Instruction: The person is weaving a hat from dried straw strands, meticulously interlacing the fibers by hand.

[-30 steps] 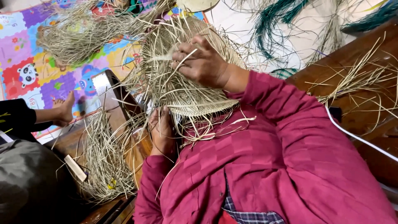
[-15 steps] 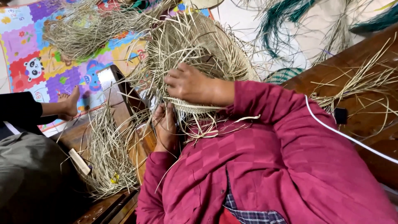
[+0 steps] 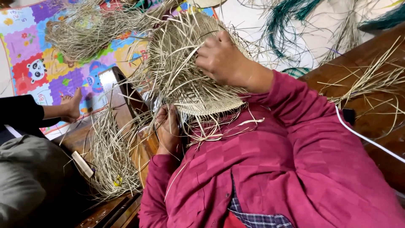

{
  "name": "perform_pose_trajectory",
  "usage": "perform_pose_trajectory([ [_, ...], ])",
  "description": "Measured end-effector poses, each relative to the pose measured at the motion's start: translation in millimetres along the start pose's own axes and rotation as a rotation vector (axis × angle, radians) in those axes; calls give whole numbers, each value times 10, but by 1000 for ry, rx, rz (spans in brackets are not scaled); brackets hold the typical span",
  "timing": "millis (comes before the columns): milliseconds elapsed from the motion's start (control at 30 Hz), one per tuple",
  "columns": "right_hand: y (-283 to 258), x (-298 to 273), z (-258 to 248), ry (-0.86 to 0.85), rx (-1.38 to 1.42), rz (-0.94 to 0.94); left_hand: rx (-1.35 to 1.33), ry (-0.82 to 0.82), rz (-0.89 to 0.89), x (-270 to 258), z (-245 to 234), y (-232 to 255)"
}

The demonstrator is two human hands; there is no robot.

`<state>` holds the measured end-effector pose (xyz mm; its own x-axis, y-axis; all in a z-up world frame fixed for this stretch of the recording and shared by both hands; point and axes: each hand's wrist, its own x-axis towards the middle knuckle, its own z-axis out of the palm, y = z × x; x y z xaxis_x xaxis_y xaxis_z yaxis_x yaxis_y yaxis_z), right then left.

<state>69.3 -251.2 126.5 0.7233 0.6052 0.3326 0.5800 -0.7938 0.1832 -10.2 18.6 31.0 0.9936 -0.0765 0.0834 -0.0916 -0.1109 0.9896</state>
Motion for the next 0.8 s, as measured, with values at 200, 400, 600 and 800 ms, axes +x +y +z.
perform_pose_trajectory([
  [200,-37,1,-13,16,6,-42,324,-152,-334,-219,-318,570],
  [400,-50,-46,-143,63,79,-91,602,-453,438,-728,-633,1753],
  [600,-161,-96,-279,25,115,-67,414,-527,772,-76,162,1505],
  [800,-175,-149,-92,357,14,6,537,-4,821,655,461,553],
])
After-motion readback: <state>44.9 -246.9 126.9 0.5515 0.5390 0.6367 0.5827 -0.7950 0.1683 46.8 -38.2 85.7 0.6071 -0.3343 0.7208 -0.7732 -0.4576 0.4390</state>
